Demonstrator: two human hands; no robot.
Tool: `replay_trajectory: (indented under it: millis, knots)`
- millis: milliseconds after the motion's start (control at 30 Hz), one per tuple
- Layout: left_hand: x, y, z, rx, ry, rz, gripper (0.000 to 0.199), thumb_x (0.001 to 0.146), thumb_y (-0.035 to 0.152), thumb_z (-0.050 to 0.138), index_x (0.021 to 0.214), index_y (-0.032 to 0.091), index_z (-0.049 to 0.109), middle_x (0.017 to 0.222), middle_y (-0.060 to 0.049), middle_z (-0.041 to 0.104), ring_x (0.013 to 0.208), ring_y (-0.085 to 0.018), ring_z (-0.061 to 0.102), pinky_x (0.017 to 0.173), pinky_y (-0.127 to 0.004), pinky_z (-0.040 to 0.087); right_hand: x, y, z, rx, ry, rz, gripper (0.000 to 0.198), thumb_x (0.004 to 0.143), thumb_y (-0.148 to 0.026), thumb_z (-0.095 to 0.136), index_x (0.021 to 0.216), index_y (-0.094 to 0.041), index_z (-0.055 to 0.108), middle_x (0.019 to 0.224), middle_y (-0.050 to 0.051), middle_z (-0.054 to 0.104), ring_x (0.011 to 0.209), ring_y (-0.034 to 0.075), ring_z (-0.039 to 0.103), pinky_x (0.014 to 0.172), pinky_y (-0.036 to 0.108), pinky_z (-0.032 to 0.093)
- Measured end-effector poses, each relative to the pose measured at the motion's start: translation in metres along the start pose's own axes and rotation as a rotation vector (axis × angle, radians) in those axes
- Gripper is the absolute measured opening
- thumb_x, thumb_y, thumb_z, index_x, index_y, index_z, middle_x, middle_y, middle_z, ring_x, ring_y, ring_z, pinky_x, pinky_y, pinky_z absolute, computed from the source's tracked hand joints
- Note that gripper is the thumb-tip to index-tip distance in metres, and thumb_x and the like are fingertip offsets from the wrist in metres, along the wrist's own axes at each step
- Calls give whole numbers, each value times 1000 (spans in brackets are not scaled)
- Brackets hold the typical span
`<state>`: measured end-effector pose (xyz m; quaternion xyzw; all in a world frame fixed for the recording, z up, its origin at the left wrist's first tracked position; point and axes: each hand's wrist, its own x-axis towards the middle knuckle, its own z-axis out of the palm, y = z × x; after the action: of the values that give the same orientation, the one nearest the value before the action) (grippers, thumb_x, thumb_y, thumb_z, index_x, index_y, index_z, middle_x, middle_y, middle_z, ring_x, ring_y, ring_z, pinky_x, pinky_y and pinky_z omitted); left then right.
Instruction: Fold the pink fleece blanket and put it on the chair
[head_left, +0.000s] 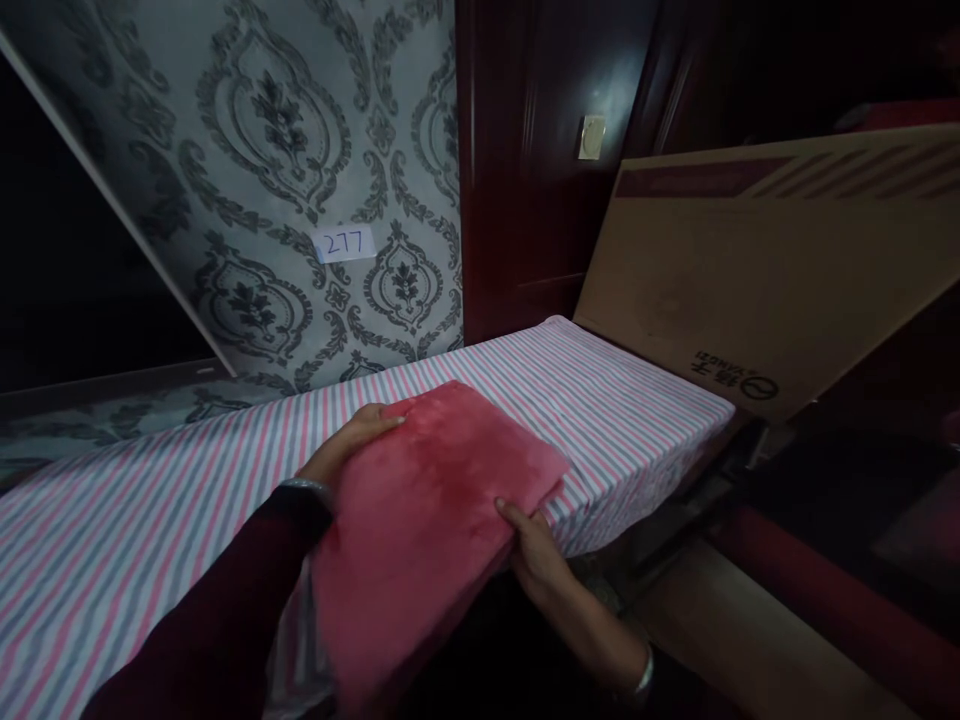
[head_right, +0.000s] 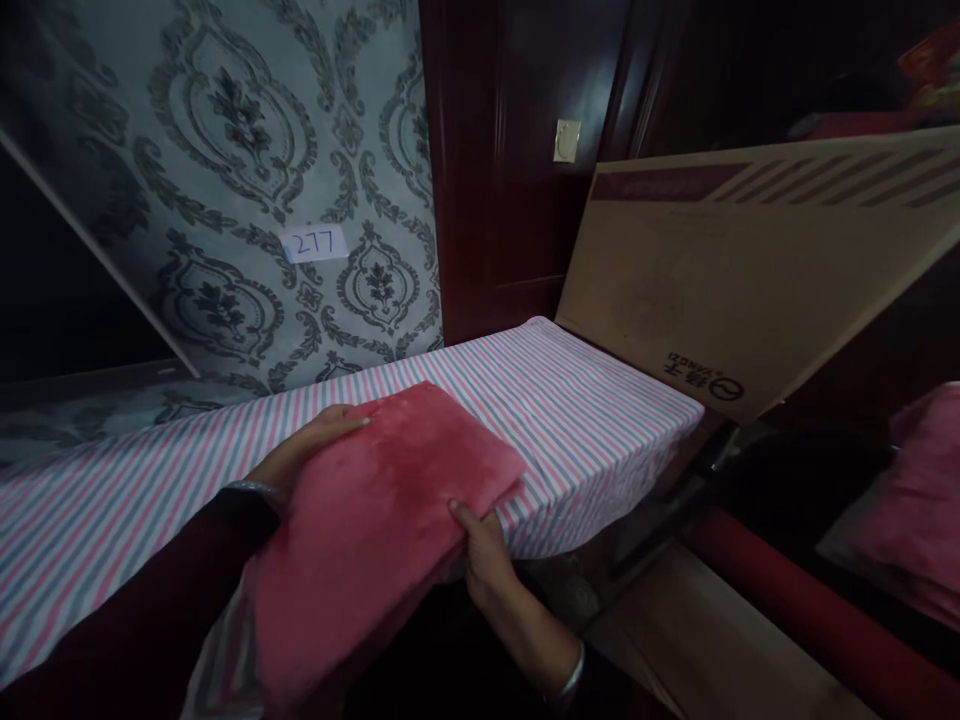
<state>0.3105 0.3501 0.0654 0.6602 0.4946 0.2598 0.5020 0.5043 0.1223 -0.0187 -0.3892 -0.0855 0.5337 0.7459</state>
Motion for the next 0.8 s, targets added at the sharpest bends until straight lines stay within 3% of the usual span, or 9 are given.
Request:
replay_trajectory:
  millis: [133, 233, 333, 433, 567, 667, 800]
  knots:
    - [25, 22, -21, 394, 157, 134, 33, 67, 50, 77, 75, 20, 67, 78, -6, 70, 77, -26, 65, 69, -36, 50, 4, -5, 15, -22, -35, -83, 64, 55, -37, 93, 111, -18, 68, 102, 6, 79, 96, 29, 72, 91, 42, 59]
    - [40, 44, -35, 709, 259, 228, 28, 80, 45, 69, 84, 17, 67, 86, -8, 71, 89, -29, 67, 81, -39, 51, 13, 3, 26, 6, -54, -116, 64, 59, -37, 91, 115, -19, 67, 104, 6, 79, 99, 29, 72, 93, 42, 58]
    - [50, 56, -30, 917, 311, 273, 25, 81, 33, 71, 96, 13, 68, 101, -14, 71, 109, -36, 65, 97, -48, 47, 22, 21, 29, 63, -17, -88, 65, 58, -36, 90, 116, -21, 67, 100, 5, 79, 99, 29, 73, 92, 43, 60]
    - [51, 50, 2, 945, 216, 321, 36, 76, 26, 76, 108, 12, 68, 121, -19, 68, 125, -40, 59, 105, -52, 43, 28, 32, 24, 102, -5, 22, 63, 58, -35, 89, 115, -23, 66, 100, 4, 79, 100, 30, 74, 90, 44, 61]
    - [40, 25, 66, 939, 5, 438, 48, 84, 33, 70, 128, 14, 64, 144, -21, 59, 137, -37, 52, 113, -50, 41, 33, 15, 12, 104, -29, 147, 59, 64, -38, 86, 117, -24, 64, 106, 5, 79, 106, 30, 73, 88, 44, 62]
    - [26, 19, 107, 915, -101, 624, 53, 89, 32, 62, 140, 17, 58, 151, -19, 55, 140, -34, 50, 116, -50, 39, 40, -5, 1, 86, -24, 139, 56, 66, -39, 85, 115, -22, 66, 105, 7, 79, 107, 30, 73, 87, 45, 61]
    - [20, 33, 138, 902, -159, 838, 61, 88, 8, 49, 144, 30, 56, 149, -7, 58, 136, -25, 56, 114, -42, 43, 43, -12, -9, 40, -65, 60, 57, 66, -41, 87, 116, -24, 65, 110, 6, 78, 103, 28, 74, 82, 40, 62]
